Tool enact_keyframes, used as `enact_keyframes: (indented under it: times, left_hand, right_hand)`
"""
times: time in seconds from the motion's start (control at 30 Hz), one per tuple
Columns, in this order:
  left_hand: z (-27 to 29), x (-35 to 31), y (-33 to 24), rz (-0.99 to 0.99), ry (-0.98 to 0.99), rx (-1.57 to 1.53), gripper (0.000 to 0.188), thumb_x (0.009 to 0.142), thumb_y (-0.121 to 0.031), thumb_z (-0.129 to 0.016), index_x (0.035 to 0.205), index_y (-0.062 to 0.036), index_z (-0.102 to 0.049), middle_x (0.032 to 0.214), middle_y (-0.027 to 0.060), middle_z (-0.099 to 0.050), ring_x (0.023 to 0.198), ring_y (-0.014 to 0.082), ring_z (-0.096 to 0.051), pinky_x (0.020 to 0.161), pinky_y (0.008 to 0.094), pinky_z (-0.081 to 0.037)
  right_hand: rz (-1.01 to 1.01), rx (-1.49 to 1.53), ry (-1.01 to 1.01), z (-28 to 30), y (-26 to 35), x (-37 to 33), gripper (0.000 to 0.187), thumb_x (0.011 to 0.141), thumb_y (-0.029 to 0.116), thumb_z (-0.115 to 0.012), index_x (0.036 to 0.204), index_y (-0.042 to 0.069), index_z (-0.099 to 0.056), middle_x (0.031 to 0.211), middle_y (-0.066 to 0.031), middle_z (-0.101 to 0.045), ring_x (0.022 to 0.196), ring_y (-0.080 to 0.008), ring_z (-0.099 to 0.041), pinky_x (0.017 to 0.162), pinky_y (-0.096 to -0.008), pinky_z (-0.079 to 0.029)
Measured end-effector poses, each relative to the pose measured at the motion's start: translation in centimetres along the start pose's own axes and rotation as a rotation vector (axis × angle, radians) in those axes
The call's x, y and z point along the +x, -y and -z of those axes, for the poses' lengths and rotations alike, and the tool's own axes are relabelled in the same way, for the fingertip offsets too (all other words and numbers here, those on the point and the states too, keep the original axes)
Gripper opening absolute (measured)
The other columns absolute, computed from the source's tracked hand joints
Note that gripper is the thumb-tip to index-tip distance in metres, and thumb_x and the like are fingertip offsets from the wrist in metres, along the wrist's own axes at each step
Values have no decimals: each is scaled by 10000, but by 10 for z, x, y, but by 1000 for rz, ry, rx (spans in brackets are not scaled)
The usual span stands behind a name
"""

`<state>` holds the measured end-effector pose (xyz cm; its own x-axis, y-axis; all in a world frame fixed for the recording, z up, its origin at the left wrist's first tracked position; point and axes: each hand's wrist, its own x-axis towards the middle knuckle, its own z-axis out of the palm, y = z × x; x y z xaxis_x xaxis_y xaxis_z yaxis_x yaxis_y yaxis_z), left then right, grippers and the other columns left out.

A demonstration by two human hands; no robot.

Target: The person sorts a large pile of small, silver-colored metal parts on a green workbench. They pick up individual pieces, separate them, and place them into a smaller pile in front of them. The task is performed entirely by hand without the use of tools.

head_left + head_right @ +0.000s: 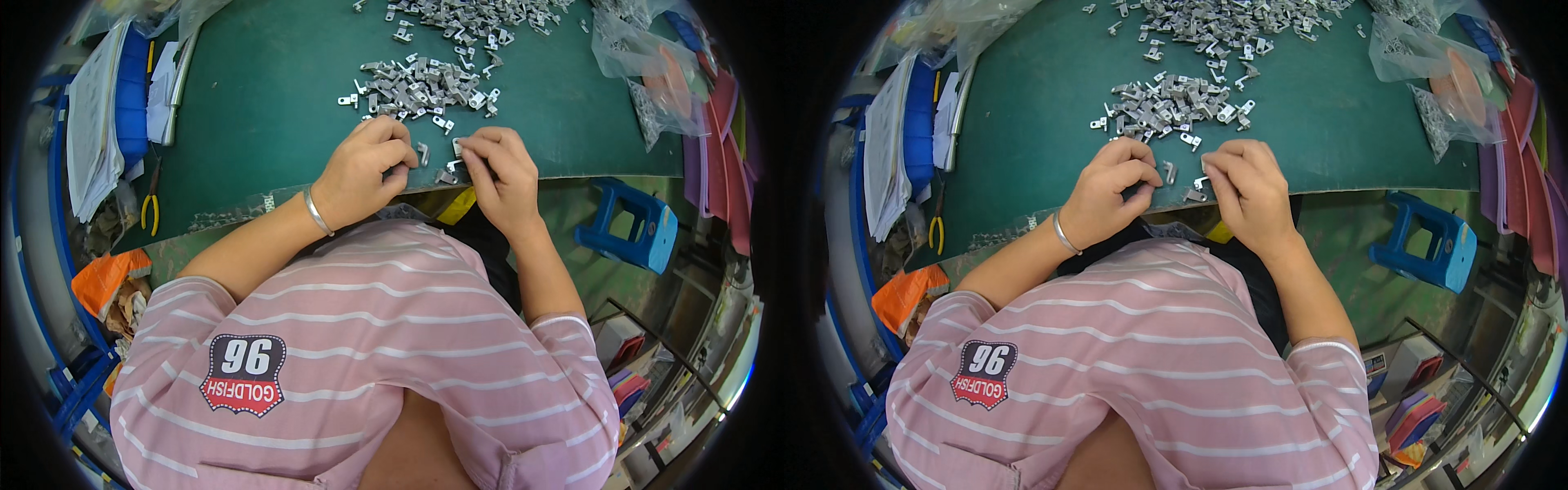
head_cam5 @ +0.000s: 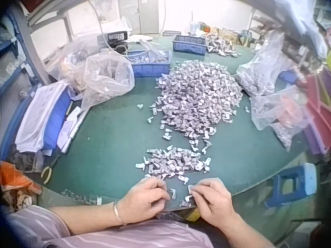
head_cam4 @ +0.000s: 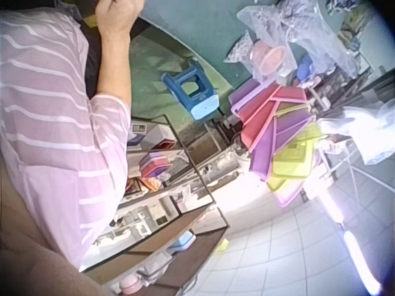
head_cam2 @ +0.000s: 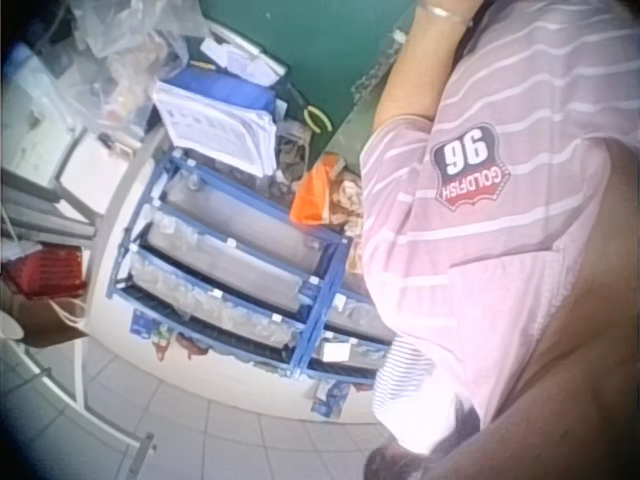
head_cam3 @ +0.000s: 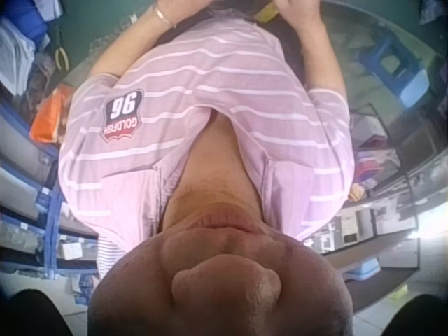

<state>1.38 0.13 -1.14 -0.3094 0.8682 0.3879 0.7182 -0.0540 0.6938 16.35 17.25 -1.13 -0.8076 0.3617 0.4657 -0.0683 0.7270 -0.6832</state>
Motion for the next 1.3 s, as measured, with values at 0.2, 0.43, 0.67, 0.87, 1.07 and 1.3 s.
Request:
enact_keyframes:
  times: [0.2,0.43,0.67,0.87,1.07,1.3]
  left_hand:
    - [2,-1,-1,98,8,-14,205,741,49,-665,937,2,-628,910,108,-609,803,249,-603,714,326,-500]
    - [4,1,-11,131,79,-23,479,708,-68,-805,1141,-1,-609,1023,134,-586,839,258,-616,735,338,-518]
    - [-8,2,-13,65,229,-11,488,685,-40,-805,1129,-21,-606,1036,137,-579,886,320,-618,747,389,-529]
    - [-9,-18,-20,-88,239,-7,411,714,-44,-780,1094,-35,-624,1005,136,-597,833,318,-627,715,383,-535]
    - [20,-8,-38,250,302,-496,250,820,-82,-776,1037,-31,-662,976,57,-594,726,145,-589,689,263,-498]
    - [75,65,-149,-120,544,-1588,394,929,-326,-689,1072,34,-615,998,92,-585,974,154,-576,851,289,-464]
  right_hand:
    - [-32,-151,-20,-16,5,19,148,754,1,-714,895,35,-682,913,-84,-678,877,-293,-637,760,-369,-503]
    - [-75,-1,153,15,-7,5,206,739,-26,-711,939,20,-698,1026,-123,-653,945,-302,-625,809,-366,-511]
    - [118,-23,287,13,5,-12,409,708,24,-769,1103,42,-666,1186,-126,-631,1048,-330,-586,897,-421,-478]
    - [221,24,247,3,16,-38,288,718,4,-753,990,24,-660,1070,-121,-639,946,-324,-599,818,-414,-498]
    - [155,191,40,4,33,-9,144,761,-40,-737,891,-9,-686,814,-133,-659,704,-271,-624,624,-329,-508]
    - [33,213,-118,-7,61,75,127,838,-12,-707,953,16,-661,837,-88,-664,713,-175,-608,700,-285,-482]
